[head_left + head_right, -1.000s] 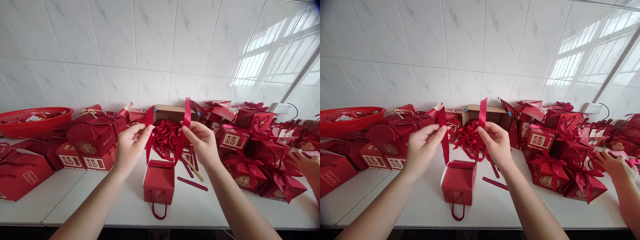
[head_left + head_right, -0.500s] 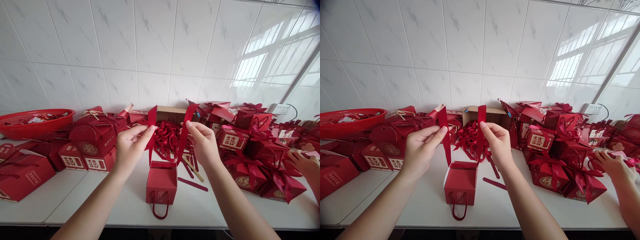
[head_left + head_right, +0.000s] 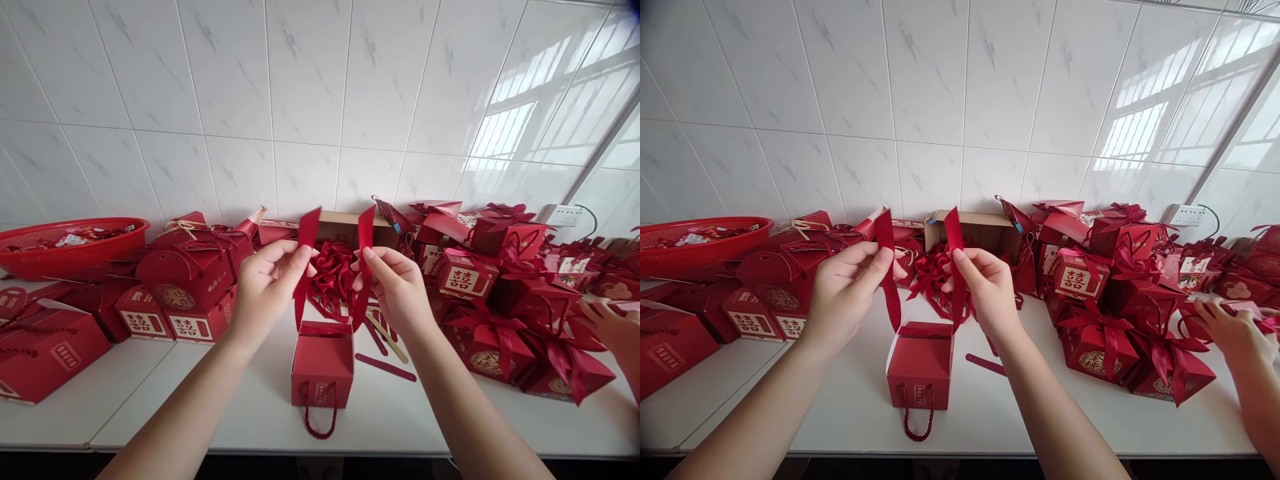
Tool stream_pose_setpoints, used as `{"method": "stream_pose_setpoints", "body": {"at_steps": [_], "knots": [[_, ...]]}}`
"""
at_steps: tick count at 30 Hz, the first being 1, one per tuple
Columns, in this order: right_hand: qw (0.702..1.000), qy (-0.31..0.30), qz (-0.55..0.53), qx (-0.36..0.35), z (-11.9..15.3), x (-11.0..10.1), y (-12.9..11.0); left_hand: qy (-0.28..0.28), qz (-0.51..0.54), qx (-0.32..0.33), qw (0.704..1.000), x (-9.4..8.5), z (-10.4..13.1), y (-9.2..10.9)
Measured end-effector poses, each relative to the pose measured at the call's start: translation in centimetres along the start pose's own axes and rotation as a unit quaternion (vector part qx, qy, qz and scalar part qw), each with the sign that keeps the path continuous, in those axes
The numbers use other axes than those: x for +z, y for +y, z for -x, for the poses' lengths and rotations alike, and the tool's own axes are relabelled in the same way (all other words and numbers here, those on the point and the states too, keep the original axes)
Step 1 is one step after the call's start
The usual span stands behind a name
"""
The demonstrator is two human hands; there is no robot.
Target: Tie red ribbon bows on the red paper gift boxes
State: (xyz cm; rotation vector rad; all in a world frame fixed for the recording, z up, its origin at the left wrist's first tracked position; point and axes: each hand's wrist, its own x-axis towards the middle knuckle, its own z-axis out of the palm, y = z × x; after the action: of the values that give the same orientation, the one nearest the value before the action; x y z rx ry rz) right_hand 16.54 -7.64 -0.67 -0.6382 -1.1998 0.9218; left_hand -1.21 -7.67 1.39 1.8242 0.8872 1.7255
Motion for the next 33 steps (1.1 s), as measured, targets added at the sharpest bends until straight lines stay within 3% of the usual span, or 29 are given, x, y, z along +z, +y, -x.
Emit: {"method": "stream_pose_setpoints", "body": {"at_steps": [5, 8, 11, 16, 18, 21, 23, 26, 28, 30, 33], "knots": [[0.994, -0.095, 0.052, 0.002, 0.1, 0.3, -0.4, -0.111, -0.059, -0.016, 0.992, 0.3, -0.4, 0.4], [0.986, -0.156, 0.061, -0.013, 0.5, 0.5, -0.7, -0.145, -0.063, -0.025, 0.987, 0.3, -0.6, 0.2], [0.981, -0.170, 0.085, -0.042, 0.7, 0.7, -0.7, -0.165, -0.036, -0.040, 0.985, 0.2, -0.7, -0.2], [0.972, -0.193, 0.107, -0.076, 0.2, -0.1, -0.3, -0.263, 0.039, -0.129, 0.955, -0.6, -0.7, -1.0], [0.953, -0.216, 0.164, -0.132, -0.1, -0.6, -0.1, -0.236, 0.076, -0.154, 0.956, -0.9, -0.8, -1.4], [0.889, -0.248, 0.292, -0.252, -0.5, -1.2, 0.0, -0.184, 0.120, -0.188, 0.957, -1.2, -0.9, -1.8], [0.845, -0.243, 0.359, -0.312, -0.6, -1.5, 0.2, -0.183, 0.149, -0.212, 0.948, -1.2, -1.0, -1.9], [0.816, -0.209, 0.412, -0.347, -0.8, -1.5, 0.4, -0.184, 0.191, -0.224, 0.938, -1.2, -1.1, -1.9], [0.811, -0.194, 0.421, -0.357, -0.7, -1.3, 0.6, -0.188, 0.203, -0.213, 0.937, -1.1, -1.0, -2.0], [0.822, -0.188, 0.402, -0.357, -0.6, -1.0, 0.8, -0.169, 0.164, -0.172, 0.957, -0.9, -0.7, -2.2], [0.875, -0.113, 0.342, -0.322, -0.1, -0.7, 0.9, -0.066, -0.011, -0.042, 0.997, -0.9, 0.0, -2.7]]}}
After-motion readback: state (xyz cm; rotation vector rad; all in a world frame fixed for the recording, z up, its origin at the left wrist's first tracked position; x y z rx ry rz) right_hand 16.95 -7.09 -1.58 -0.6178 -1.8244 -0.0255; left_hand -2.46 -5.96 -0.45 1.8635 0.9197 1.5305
